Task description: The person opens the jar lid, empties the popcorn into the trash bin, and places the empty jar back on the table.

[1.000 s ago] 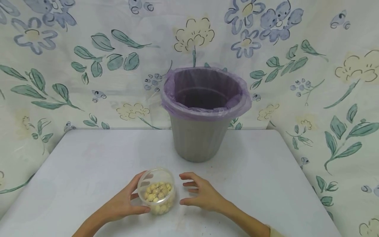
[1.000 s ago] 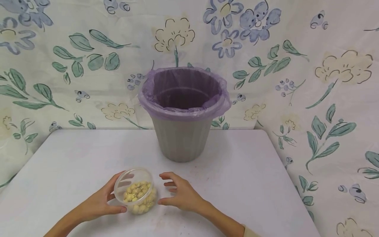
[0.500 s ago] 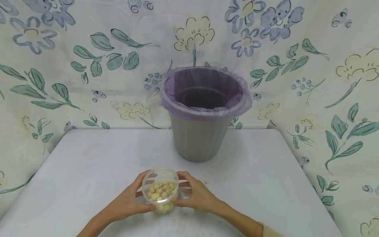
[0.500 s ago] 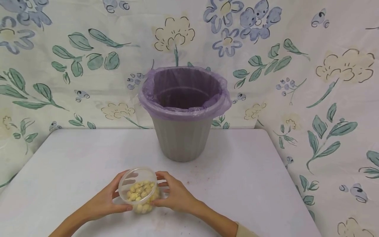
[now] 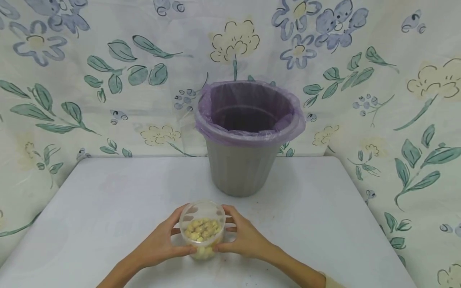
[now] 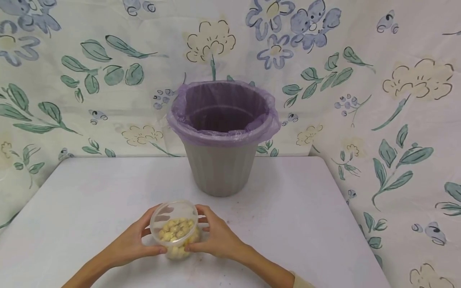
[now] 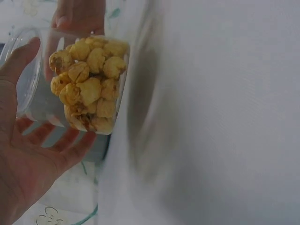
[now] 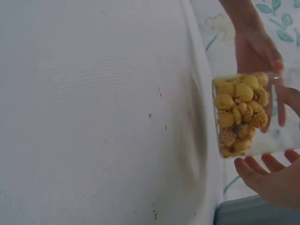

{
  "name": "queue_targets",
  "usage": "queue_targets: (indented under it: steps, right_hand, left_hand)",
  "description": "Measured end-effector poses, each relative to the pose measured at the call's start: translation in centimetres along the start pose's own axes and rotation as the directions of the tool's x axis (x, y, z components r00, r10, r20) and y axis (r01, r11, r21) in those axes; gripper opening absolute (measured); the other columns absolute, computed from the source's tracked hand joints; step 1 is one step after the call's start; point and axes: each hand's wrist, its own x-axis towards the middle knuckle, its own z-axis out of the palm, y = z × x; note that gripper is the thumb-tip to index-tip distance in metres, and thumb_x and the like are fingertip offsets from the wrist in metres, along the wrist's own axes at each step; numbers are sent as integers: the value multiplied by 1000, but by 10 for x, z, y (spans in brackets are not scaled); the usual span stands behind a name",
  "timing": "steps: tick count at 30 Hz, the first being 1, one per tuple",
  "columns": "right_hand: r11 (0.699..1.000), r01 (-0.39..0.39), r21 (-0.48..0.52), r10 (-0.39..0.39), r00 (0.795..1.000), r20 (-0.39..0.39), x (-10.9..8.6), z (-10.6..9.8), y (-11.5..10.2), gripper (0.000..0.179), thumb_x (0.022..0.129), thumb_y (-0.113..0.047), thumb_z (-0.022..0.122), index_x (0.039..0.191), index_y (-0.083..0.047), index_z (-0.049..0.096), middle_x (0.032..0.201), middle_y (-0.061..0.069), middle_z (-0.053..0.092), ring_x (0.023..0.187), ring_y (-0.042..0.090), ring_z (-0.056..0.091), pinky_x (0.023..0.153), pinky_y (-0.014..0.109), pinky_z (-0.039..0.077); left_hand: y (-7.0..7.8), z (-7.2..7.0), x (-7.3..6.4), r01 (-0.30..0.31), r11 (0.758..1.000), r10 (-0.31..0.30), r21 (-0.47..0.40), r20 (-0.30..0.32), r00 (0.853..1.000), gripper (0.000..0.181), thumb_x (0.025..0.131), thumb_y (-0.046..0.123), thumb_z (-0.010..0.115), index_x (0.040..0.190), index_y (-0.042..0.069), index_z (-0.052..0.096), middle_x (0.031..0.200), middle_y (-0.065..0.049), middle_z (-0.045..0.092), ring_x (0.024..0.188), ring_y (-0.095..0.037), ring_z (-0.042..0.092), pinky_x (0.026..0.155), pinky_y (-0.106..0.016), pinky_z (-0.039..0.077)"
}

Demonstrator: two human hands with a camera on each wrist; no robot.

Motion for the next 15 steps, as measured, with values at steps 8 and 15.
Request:
queue_targets:
  steps: [8, 15]
  right_hand:
    - [999, 50, 14, -49, 998, -28, -4, -8, -8, 96, 76, -18, 89, 152, -12, 30, 146, 11, 44, 133, 27, 46, 103, 34, 44]
    - [997, 69, 24, -67, 995, -77, -9, -13, -15, 97, 76, -20, 89, 152, -19, 29, 148, 6, 44, 136, 25, 43, 104, 44, 42]
  left_hand:
    - [13, 5, 11, -35, 999, 35, 3, -27, 999, 90, 78, 24, 88, 150, 8, 36, 140, -14, 52, 123, -31, 53, 91, -42, 53]
    - [24, 9, 20, -42, 998, 40, -42, -32, 999, 91, 75, 20, 89, 148, 9, 37, 141, -12, 50, 125, -26, 50, 93, -43, 52]
